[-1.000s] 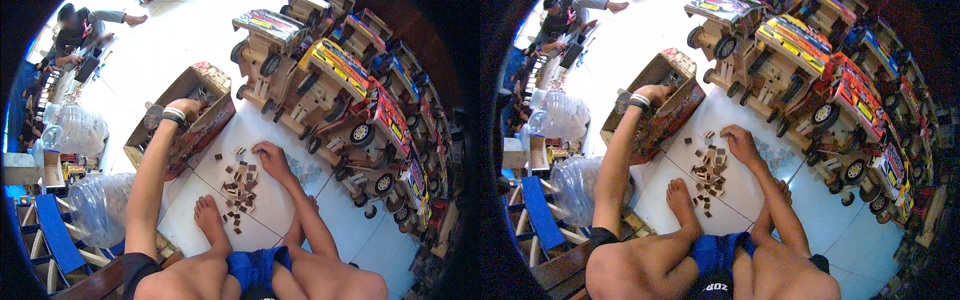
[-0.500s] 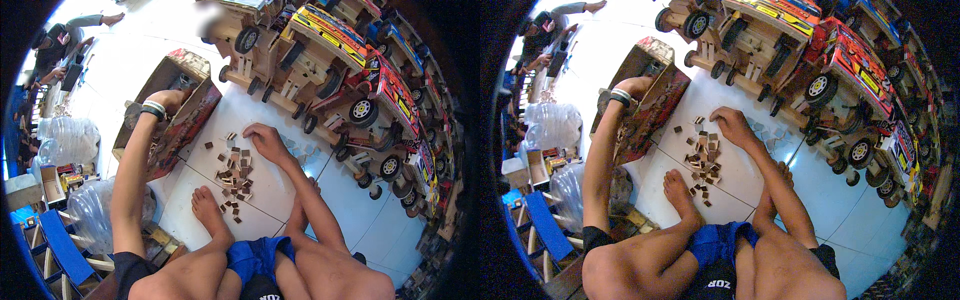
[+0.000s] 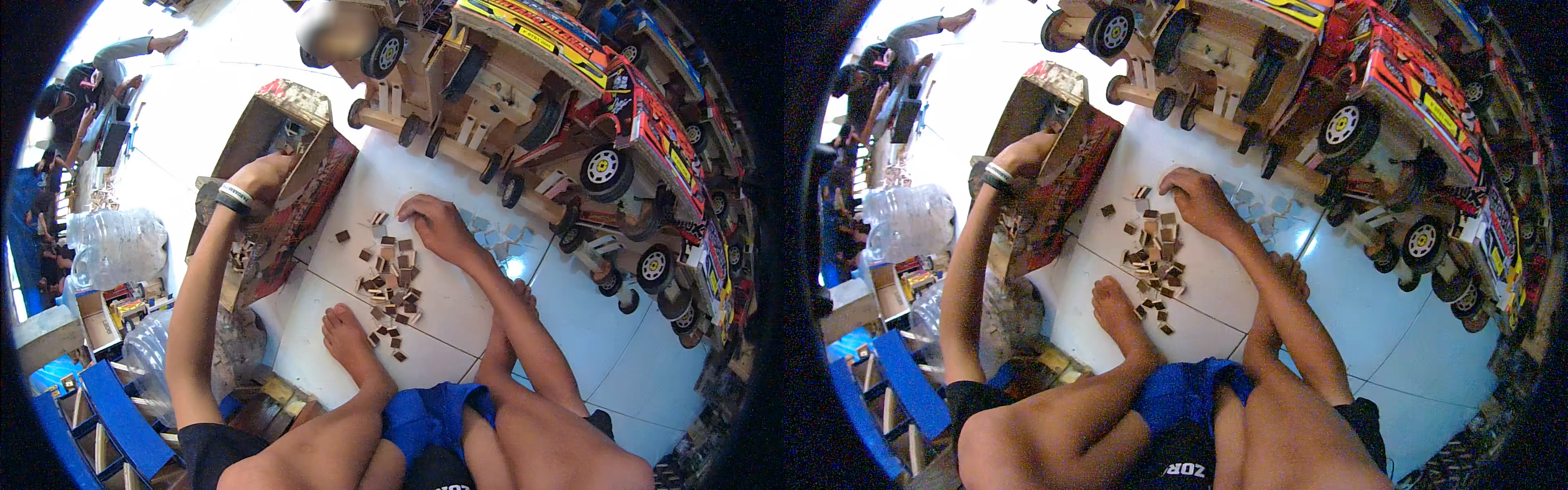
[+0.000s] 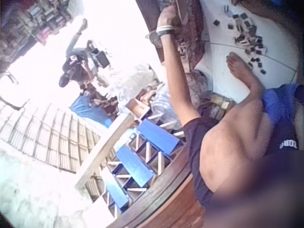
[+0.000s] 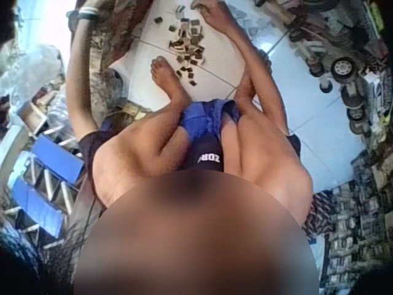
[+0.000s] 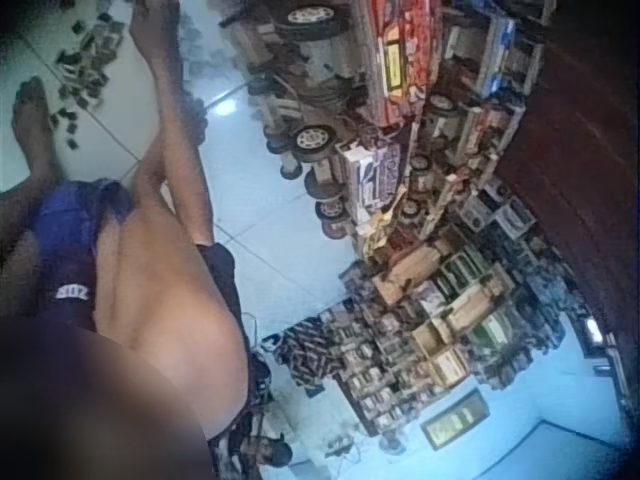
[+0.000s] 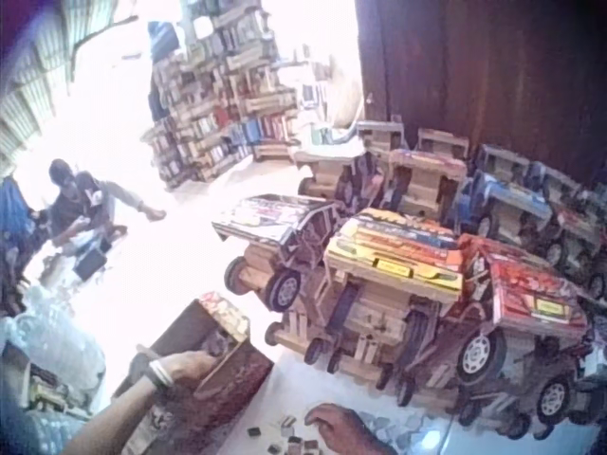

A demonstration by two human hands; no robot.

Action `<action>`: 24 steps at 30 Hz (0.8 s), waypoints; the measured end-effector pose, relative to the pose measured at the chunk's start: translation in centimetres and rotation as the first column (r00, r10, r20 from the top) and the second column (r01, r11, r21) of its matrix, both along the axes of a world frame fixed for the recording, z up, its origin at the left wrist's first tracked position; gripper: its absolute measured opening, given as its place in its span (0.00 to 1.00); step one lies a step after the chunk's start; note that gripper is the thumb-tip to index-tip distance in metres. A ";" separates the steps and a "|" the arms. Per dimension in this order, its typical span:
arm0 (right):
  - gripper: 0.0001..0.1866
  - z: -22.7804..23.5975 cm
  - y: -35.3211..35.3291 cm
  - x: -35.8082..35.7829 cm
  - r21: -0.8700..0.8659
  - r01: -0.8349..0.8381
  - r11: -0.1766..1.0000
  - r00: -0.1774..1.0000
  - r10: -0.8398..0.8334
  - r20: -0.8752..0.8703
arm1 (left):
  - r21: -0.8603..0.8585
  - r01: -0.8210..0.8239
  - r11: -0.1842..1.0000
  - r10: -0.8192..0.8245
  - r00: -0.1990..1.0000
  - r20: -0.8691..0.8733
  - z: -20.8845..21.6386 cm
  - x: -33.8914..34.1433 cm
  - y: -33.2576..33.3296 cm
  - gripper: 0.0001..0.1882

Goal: The person sits on the floor sorting small wooden blocks and then uses a hammer to attach them to wooden toy car bodies. The person repeatedly picks up blocks, positions them on the toy chassis, and taps them into place with a hammer.

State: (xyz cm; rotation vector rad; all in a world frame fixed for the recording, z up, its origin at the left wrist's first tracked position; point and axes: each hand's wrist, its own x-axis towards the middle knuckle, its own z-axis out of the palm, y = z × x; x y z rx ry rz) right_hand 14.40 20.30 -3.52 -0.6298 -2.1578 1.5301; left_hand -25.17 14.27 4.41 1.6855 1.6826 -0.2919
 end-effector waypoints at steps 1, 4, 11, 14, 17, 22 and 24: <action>0.12 0.0 -0.1 0.1 0.020 0.009 1.000 1.000 -0.009 0.006 | -0.005 -0.021 1.000 0.021 0.999 0.024 -0.2 -0.4 -0.3 0.15; 0.12 -0.2 -0.2 0.2 0.029 -0.001 1.000 0.999 0.001 -0.033 | 0.003 -0.012 1.000 0.012 0.997 0.075 -1.1 -1.2 -0.3 0.17; 0.12 -0.2 -0.3 0.1 0.031 -0.003 1.000 0.998 0.005 -0.070 | -0.098 0.013 0.995 -0.020 0.997 -0.071 1.8 -0.1 0.4 0.26; 0.12 -0.2 -0.2 0.0 0.057 -0.013 0.998 0.997 0.018 -0.081 | -0.124 -0.131 0.984 0.114 0.985 -0.133 4.3 1.9 0.7 0.30; 0.12 -0.1 -0.1 0.1 0.029 -0.012 1.000 0.996 0.014 -0.091 | -0.227 -0.323 0.919 0.304 0.946 -0.115 5.9 3.1 1.6 0.34; 0.11 0.0 -0.1 0.1 0.037 -0.021 0.999 0.997 0.023 -0.072 | -0.340 -0.344 0.875 0.308 0.939 -0.156 4.8 2.5 2.8 0.36; 0.11 0.0 -0.1 0.1 0.043 -0.020 0.999 0.997 0.023 -0.071 | -0.318 -0.249 0.915 0.202 0.964 -0.175 3.9 1.9 2.6 0.32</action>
